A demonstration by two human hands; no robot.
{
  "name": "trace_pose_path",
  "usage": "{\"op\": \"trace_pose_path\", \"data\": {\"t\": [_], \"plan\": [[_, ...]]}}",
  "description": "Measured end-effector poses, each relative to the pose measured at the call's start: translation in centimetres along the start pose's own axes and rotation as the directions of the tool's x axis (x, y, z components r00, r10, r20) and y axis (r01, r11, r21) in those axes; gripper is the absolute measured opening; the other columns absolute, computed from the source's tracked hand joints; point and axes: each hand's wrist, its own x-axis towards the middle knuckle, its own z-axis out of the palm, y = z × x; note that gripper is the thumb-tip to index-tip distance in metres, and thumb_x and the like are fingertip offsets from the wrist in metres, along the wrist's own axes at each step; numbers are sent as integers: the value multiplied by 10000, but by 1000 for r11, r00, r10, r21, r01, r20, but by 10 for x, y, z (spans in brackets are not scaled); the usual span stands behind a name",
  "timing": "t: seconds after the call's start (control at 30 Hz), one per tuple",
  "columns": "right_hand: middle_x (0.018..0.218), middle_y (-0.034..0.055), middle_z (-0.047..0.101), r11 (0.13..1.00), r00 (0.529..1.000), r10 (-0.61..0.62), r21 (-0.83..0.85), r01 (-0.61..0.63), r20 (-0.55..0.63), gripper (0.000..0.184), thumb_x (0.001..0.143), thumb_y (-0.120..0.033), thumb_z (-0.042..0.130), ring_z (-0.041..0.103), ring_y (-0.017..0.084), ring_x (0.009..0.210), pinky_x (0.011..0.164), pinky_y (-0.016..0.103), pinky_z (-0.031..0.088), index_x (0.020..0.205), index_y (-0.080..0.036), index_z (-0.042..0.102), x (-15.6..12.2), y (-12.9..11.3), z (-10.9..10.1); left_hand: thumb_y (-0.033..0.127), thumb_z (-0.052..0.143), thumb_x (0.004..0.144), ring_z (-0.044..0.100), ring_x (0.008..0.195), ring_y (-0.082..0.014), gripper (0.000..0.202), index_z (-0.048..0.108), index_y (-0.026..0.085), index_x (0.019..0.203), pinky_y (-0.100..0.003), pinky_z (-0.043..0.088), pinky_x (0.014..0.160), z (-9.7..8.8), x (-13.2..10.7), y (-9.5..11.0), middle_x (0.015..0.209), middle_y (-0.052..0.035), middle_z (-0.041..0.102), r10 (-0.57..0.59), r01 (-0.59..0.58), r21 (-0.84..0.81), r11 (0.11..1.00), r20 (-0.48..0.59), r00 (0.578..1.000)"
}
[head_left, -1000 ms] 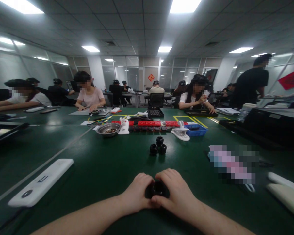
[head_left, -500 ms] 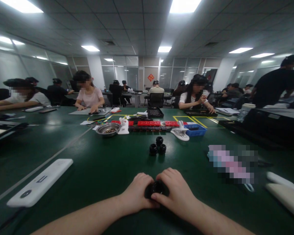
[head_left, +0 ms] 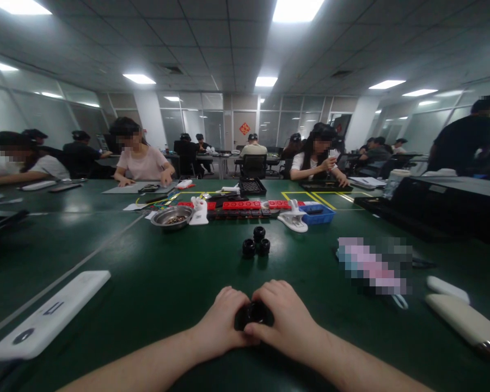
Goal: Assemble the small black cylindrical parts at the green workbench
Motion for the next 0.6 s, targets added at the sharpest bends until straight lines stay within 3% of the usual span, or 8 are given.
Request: {"op": "trace_pose_path", "data": {"t": [0.1, 0.23, 0.37, 0.47, 0.6], "plan": [[846, 25, 592, 998, 997, -67, 17, 67, 45, 214, 670, -268, 640, 509, 185, 824, 771, 326, 357, 852, -178, 572, 0, -1, 0, 398, 680, 603, 472, 777, -191, 338, 539, 179, 818, -297, 359, 725, -1, 1, 3, 809, -4, 532, -7, 7, 6, 1000, 14, 1000], [962, 32, 577, 979, 984, -168, 128, 160, 57, 371, 645, -144, 583, 497, 183, 907, 831, 319, 352, 1009, -187, 532, -3, -3, -3, 346, 667, 617, 477, 816, -198, 348, 544, 182, 898, -306, 364, 749, -3, 1, 5, 872, -14, 547, -31, 33, -21, 999, 62, 998], [997, 58, 559, 990, 997, -72, 116, 75, -33, 387, 675, -257, 625, 485, 205, 924, 817, 340, 367, 1034, -171, 510, -4, -4, -5, 449, 660, 618, 481, 827, -209, 400, 540, 171, 880, -309, 379, 732, -5, 1, 5, 903, -31, 543, -78, 81, -29, 996, 70, 994], [885, 43, 571, 1000, 999, -14, 18, 15, -43, 316, 681, -373, 645, 492, 209, 852, 764, 347, 374, 909, -177, 548, -2, -2, -3, 475, 656, 618, 487, 804, -204, 391, 540, 177, 843, -306, 382, 713, -8, 1, 8, 873, -23, 543, -83, 86, -24, 996, 80, 993], [853, 32, 566, 997, 998, -70, -18, 70, 5, 194, 694, -277, 614, 493, 192, 826, 763, 332, 372, 853, -177, 564, -1, -2, 1, 392, 652, 633, 486, 799, -199, 326, 540, 181, 855, -307, 382, 722, -10, 2, 13, 864, -22, 548, -83, 84, -7, 996, 101, 991]]}}
